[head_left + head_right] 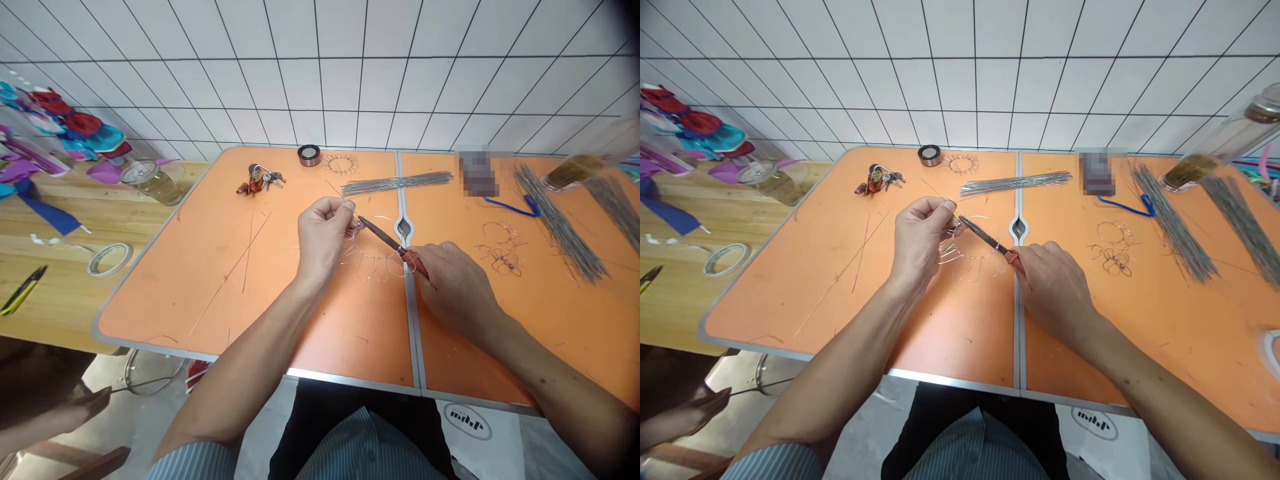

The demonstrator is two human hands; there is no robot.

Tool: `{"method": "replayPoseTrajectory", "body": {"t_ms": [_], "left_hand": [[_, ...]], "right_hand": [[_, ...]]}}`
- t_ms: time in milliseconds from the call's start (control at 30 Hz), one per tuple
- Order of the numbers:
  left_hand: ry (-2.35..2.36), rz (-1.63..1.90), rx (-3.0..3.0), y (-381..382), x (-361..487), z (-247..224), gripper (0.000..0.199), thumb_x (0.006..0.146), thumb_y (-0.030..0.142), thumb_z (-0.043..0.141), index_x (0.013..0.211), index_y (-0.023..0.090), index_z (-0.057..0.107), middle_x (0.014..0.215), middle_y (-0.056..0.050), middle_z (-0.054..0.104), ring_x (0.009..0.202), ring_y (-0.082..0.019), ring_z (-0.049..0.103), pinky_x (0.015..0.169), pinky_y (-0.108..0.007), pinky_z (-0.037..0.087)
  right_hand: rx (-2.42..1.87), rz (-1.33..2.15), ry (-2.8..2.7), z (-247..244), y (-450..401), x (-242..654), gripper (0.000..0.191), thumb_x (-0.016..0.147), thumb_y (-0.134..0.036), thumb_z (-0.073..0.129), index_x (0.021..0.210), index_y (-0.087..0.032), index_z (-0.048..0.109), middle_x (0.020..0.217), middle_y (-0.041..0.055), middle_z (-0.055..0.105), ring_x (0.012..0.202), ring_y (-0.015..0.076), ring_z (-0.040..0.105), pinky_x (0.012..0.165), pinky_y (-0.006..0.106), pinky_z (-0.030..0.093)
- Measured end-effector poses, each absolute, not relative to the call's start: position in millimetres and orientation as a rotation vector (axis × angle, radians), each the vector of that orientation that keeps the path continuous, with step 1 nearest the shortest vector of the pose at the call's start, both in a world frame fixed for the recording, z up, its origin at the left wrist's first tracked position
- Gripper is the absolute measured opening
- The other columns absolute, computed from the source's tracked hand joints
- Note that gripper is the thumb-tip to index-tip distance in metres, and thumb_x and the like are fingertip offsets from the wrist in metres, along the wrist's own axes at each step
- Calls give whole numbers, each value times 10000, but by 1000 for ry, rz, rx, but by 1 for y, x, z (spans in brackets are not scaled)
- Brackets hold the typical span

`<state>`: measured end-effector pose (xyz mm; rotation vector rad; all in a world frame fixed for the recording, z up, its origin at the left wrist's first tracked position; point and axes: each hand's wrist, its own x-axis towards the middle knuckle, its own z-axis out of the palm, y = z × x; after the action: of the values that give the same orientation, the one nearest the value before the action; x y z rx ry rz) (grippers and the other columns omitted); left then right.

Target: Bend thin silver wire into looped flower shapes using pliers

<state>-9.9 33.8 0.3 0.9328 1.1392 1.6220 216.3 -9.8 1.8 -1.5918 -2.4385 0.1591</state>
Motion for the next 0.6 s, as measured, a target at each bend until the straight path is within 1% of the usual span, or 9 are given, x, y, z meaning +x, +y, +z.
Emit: {"method": "replayPoseTrajectory", "body": {"t_ms": [100,200,300,500,600], "left_hand": [[1139,1621,933,34,-10,0,194,919,276,802,774,199,700,645,21,666,576,-123,674,622,-259,583],[1132,1620,937,33,-9,1,195,919,284,811,778,196,709,641,21,671,571,-119,669,627,-255,586],[1127,1616,942,32,-9,2,187,921,279,804,781,191,717,644,18,682,571,-112,667,621,-243,580],[1103,1624,948,32,-8,2,179,922,238,780,764,186,712,632,20,680,547,-106,655,600,-236,561],[1095,1628,952,32,-9,1,181,925,228,775,761,187,711,633,22,678,547,-106,656,599,-236,558]], "right_hand": [[-1586,259,-2436,2,-8,217,403,1158,-374,363,778,-255,419,786,59,611,743,240,472,697,375,302],[-1622,393,-2373,0,-8,218,395,1165,-431,362,814,-260,420,831,48,610,746,232,507,681,363,321],[-1617,519,-2338,-4,-8,220,395,1169,-476,358,841,-264,419,849,35,598,719,217,510,657,354,339],[-1628,653,-2286,-2,-8,219,412,1168,-490,360,817,-274,374,809,32,574,695,214,509,636,355,342],[-1621,654,-2276,1,-8,218,417,1161,-487,369,801,-278,357,783,36,568,683,218,506,630,359,339]]}}
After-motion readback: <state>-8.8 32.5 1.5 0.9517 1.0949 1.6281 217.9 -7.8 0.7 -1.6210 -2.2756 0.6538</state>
